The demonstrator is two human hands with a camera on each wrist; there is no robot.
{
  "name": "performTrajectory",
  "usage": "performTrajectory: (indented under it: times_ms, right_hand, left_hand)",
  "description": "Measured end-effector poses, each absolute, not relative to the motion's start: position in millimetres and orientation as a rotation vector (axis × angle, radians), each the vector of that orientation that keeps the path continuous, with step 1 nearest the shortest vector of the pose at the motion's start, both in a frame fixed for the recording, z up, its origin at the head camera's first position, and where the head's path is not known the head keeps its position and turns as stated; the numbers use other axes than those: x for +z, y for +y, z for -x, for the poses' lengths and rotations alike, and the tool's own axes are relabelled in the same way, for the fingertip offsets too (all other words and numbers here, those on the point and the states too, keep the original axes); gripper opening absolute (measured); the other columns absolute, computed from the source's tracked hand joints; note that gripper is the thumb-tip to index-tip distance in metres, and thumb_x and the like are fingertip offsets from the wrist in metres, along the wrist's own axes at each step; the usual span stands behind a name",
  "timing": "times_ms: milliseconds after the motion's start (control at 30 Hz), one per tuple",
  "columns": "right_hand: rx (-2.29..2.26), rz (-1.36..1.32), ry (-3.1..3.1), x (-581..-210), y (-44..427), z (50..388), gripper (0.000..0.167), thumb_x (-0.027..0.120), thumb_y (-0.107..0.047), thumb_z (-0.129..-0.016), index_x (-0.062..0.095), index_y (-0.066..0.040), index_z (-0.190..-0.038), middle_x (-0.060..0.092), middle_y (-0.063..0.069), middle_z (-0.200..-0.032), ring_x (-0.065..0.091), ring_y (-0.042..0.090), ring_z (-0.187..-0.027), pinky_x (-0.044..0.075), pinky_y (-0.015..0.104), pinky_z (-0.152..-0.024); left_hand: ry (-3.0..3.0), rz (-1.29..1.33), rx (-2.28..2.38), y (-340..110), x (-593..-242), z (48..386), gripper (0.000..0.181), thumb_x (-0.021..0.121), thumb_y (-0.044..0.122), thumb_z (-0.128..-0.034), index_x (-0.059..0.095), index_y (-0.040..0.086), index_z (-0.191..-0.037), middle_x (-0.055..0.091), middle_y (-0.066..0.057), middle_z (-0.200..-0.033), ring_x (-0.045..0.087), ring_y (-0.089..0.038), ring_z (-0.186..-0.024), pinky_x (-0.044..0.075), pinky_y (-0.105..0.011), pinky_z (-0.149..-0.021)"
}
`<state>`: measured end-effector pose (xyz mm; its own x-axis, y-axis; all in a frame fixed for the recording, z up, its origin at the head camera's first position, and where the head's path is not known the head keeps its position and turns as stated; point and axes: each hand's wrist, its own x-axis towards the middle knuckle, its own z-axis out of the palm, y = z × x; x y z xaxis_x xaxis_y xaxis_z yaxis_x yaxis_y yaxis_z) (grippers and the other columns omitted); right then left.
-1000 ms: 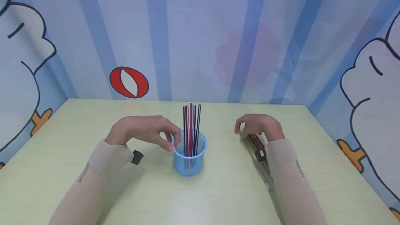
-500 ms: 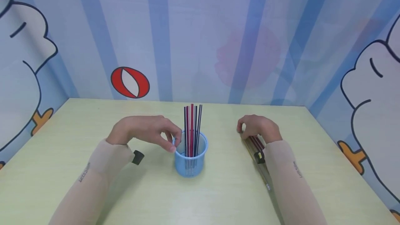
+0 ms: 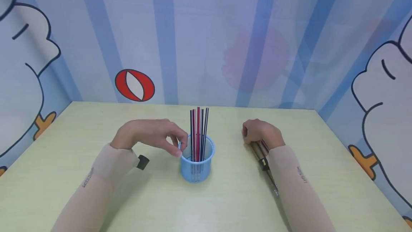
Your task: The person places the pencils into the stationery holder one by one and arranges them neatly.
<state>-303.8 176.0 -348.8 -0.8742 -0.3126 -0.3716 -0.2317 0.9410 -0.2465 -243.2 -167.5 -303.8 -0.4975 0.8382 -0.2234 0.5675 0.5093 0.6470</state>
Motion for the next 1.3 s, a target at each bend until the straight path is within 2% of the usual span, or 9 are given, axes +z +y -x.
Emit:
performTrajectory:
  times_ms: [133, 300, 400, 533, 633, 700, 800, 1033, 1300]
  right_hand:
    - [-0.261, 0.372, 2.693, -353, 173, 305, 0.006, 0.059, -0.004, -0.085, 0.057, -0.009, -0.082, 0.052, 0.005, -0.076, 0.044, 0.018, -0.059, 0.038, 0.03, -0.053]
    - [-0.264, 0.316, 2.689, -355, 169, 304, 0.026, 0.055, -0.004, -0.085, 0.041, -0.014, -0.065, 0.035, -0.001, -0.057, 0.035, 0.014, -0.047, 0.033, 0.029, -0.048]
    - [-0.28, 0.313, 2.683, -356, 170, 303, 0.032, 0.05, -0.001, -0.085, 0.036, -0.016, -0.061, 0.029, -0.002, -0.052, 0.031, 0.014, -0.044, 0.031, 0.028, -0.046]
    - [-0.313, 0.338, 2.686, -352, 173, 302, 0.025, 0.051, 0.002, -0.088, 0.047, -0.013, -0.068, 0.043, 0.003, -0.057, 0.039, 0.016, -0.047, 0.034, 0.028, -0.047]
    - [-0.344, 0.362, 2.676, -347, 176, 302, 0.012, 0.055, 0.002, -0.09, 0.062, -0.008, -0.087, 0.058, 0.008, -0.075, 0.051, 0.019, -0.056, 0.041, 0.03, -0.052]
    - [-0.364, 0.391, 2.655, -342, 178, 302, 0.014, 0.057, 0.0, -0.092, 0.065, -0.005, -0.102, 0.061, 0.01, -0.085, 0.056, 0.02, -0.063, 0.045, 0.032, -0.057]
    - [-0.388, 0.453, 2.628, -336, 182, 303, 0.017, 0.059, -0.006, -0.095, 0.066, -0.004, -0.111, 0.063, 0.009, -0.09, 0.061, 0.022, -0.067, 0.051, 0.036, -0.064]
    - [-0.578, 0.643, 2.549, -325, 189, 305, 0.011, 0.061, -0.012, -0.1, 0.065, -0.002, -0.1, 0.063, 0.008, -0.077, 0.058, 0.023, -0.062, 0.052, 0.045, -0.069]
    - [-0.95, 0.829, 2.409, -310, 198, 301, 0.006, 0.063, -0.013, -0.099, 0.065, -0.008, -0.098, 0.057, 0.012, -0.078, 0.052, 0.022, -0.063, 0.044, 0.033, -0.059]
  left_hand:
    - [2.232, -1.151, 0.685, -168, -305, 244, 0.009, 0.072, 0.027, -0.0929, 0.065, 0.022, -0.094, 0.066, 0.008, -0.095, 0.065, -0.013, -0.103, 0.051, -0.036, -0.091]
    - [2.228, -1.156, 0.693, -168, -306, 244, 0.009, 0.072, 0.027, -0.0929, 0.065, 0.022, -0.094, 0.066, 0.008, -0.094, 0.065, -0.013, -0.102, 0.051, -0.036, -0.091]
    - [2.227, -1.16, 0.691, -168, -307, 244, 0.008, 0.072, 0.028, -0.0929, 0.066, 0.023, -0.094, 0.066, 0.009, -0.095, 0.065, -0.013, -0.102, 0.052, -0.036, -0.091]
    - [2.233, -1.166, 0.687, -168, -307, 243, 0.008, 0.072, 0.028, -0.093, 0.066, 0.023, -0.094, 0.067, 0.009, -0.095, 0.065, -0.012, -0.102, 0.052, -0.036, -0.091]
    - [2.236, -1.16, 0.685, -168, -306, 243, 0.008, 0.072, 0.028, -0.0932, 0.066, 0.023, -0.094, 0.067, 0.009, -0.095, 0.065, -0.012, -0.102, 0.052, -0.036, -0.091]
    - [2.233, -1.16, 0.686, -168, -306, 243, 0.008, 0.072, 0.028, -0.0933, 0.066, 0.023, -0.094, 0.067, 0.009, -0.095, 0.065, -0.012, -0.102, 0.051, -0.036, -0.091]
    - [2.231, -1.16, 0.685, -168, -305, 244, 0.008, 0.072, 0.028, -0.0931, 0.066, 0.023, -0.094, 0.067, 0.009, -0.095, 0.065, -0.012, -0.102, 0.051, -0.036, -0.091]
    - [2.239, -1.149, 0.683, -168, -304, 243, 0.008, 0.072, 0.026, -0.093, 0.066, 0.022, -0.094, 0.066, 0.008, -0.095, 0.065, -0.013, -0.102, 0.051, -0.036, -0.091]
    - [2.243, -1.152, 0.678, -167, -303, 243, 0.008, 0.072, 0.027, -0.0933, 0.065, 0.023, -0.094, 0.066, 0.009, -0.095, 0.065, -0.013, -0.102, 0.051, -0.036, -0.091]
